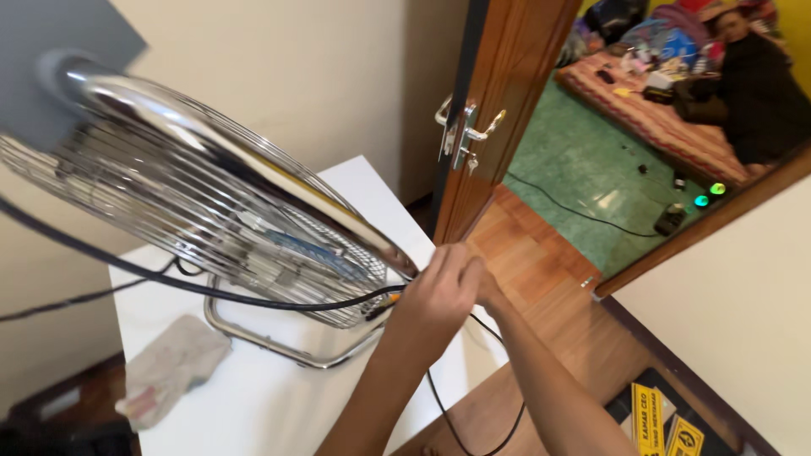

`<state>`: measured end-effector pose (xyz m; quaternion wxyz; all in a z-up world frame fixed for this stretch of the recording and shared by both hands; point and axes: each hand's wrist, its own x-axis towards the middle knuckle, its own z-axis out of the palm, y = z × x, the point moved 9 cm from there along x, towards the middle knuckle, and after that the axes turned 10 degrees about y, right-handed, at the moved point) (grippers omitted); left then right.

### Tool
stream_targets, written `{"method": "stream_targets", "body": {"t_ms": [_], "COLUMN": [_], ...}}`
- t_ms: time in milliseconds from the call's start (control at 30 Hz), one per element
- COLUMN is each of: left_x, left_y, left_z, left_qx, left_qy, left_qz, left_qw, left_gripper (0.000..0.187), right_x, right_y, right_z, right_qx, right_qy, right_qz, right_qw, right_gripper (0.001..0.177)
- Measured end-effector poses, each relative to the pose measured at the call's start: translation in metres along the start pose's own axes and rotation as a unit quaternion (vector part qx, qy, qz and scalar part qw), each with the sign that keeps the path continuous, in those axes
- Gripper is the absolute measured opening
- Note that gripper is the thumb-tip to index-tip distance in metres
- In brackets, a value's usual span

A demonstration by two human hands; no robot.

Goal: The person disassembles a table fan by removing the front grille and motor housing, then wipes the grille and fan blades with a cloth. The person reassembles the fan by reattaching the grille and securing the motor housing.

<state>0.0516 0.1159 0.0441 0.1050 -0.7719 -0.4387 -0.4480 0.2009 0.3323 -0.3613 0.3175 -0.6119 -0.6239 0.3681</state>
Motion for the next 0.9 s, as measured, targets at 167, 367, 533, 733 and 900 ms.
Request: {"method": "stream_targets", "body": {"t_ms": [167, 367, 533, 733, 900], "left_x": [-0.009, -0.006, -0.004, 0.012, 0.019], "left_y": [-0.018, -0.016, -0.022, -0.023, -0.032], "left_z": [0.033, 0.026, 0.042, 0.039, 0.018], "left_qx": [0.040, 0.033, 0.110, 0.053, 0.010], "left_qy": [-0.112, -0.096, -0.171, -0.095, 0.014], "left_qz": [-0.071, -0.095, -0.151, -0.211, -0.236], "left_qw": [0.990, 0.990, 0.968, 0.971, 0.971], "left_gripper": [0.037, 0.042, 0.041, 0.039, 0.052], "right_x": [0.042, 0.074, 0.077, 0.080, 0.048], "right_y": [0.019, 0.029, 0.016, -0.036, -0.122], "right_z": [0.093, 0.170, 0.195, 0.183, 0.117], "right_qx": [0.136, 0.041, -0.008, 0.019, 0.037], "right_qy": [-0.131, -0.284, -0.309, -0.285, -0.242], "right_qz": [0.010, 0.019, -0.031, -0.110, -0.189], "right_qw": [0.982, 0.958, 0.950, 0.952, 0.951], "right_gripper": [0.022, 0.025, 0.024, 0.023, 0.023]}}
